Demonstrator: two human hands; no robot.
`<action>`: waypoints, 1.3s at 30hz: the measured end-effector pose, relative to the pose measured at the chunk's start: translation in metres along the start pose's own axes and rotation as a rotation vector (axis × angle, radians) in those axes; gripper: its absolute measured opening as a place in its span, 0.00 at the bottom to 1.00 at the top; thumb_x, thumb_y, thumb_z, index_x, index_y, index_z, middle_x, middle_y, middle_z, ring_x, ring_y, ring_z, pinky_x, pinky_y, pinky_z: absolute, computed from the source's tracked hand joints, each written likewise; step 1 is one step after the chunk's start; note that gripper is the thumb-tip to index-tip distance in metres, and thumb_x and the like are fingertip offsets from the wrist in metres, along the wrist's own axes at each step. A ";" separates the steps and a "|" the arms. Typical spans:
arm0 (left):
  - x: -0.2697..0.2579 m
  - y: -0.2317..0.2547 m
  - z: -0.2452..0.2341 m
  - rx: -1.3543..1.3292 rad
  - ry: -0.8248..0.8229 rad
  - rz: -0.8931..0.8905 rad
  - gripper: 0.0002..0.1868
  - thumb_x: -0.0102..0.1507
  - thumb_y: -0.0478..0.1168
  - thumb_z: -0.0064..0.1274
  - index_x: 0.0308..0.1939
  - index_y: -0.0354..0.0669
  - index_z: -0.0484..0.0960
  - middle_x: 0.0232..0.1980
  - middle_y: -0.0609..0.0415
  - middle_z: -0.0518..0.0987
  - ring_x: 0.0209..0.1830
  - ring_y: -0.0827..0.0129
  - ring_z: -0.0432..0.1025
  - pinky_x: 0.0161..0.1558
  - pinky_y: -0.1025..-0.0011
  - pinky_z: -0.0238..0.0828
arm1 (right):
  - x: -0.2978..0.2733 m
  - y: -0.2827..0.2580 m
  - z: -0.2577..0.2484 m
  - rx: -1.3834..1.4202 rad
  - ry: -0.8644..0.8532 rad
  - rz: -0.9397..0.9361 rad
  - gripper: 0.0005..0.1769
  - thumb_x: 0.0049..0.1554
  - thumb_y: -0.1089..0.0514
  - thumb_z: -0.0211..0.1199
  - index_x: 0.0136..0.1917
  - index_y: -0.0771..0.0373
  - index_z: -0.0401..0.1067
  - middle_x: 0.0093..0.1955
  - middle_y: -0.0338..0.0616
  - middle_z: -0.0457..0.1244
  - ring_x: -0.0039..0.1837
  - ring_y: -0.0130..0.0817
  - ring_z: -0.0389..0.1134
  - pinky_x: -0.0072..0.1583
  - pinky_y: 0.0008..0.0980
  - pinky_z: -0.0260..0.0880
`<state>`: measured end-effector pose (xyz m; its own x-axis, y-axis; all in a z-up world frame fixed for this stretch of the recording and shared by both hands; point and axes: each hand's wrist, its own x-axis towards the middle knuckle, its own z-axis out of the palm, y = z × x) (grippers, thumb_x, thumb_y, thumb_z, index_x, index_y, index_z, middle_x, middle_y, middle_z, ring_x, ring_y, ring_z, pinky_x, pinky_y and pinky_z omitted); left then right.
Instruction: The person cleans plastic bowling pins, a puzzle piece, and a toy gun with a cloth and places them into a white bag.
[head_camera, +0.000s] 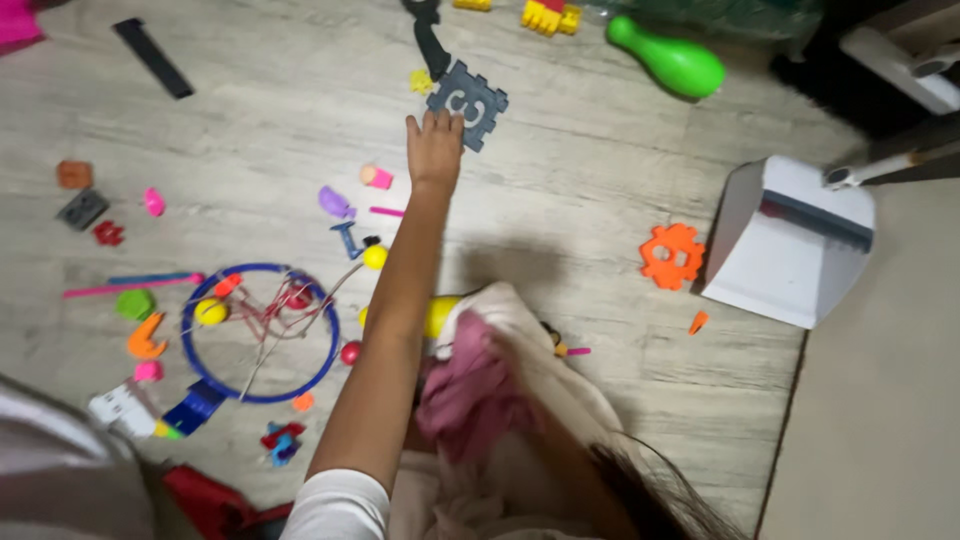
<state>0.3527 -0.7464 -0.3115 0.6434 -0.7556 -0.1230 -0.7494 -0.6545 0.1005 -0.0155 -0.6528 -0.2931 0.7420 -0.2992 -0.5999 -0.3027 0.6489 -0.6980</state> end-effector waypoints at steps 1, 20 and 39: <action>-0.013 -0.004 -0.003 -0.019 -0.022 0.009 0.24 0.65 0.46 0.55 0.64 0.49 0.74 0.64 0.51 0.73 0.69 0.57 0.62 0.68 0.45 0.53 | 0.003 -0.012 0.002 0.006 0.008 -0.028 0.25 0.69 0.50 0.54 0.70 0.71 0.65 0.61 0.49 0.64 0.61 0.39 0.66 0.64 0.41 0.67; -0.259 -0.030 -0.165 -1.549 0.798 -0.184 0.10 0.72 0.40 0.49 0.52 0.37 0.68 0.64 0.48 0.67 0.57 0.64 0.67 0.60 0.66 0.70 | -0.111 -0.275 0.106 0.216 -0.121 -0.467 0.38 0.62 0.50 0.61 0.79 0.66 0.52 0.71 0.53 0.62 0.71 0.45 0.65 0.73 0.43 0.65; -0.424 0.069 -0.338 -2.060 0.756 -0.031 0.10 0.72 0.46 0.42 0.54 0.49 0.65 0.44 0.57 0.70 0.41 0.72 0.66 0.40 0.72 0.64 | -0.212 -0.338 0.188 -0.695 -0.255 -1.257 0.30 0.72 0.56 0.59 0.83 0.65 0.57 0.84 0.53 0.54 0.84 0.44 0.54 0.82 0.43 0.52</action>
<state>0.0808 -0.4808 0.0809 0.9552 -0.2777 0.1026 0.0953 0.6163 0.7817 0.0418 -0.6766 0.1437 0.7916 -0.2246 0.5683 0.4450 -0.4254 -0.7880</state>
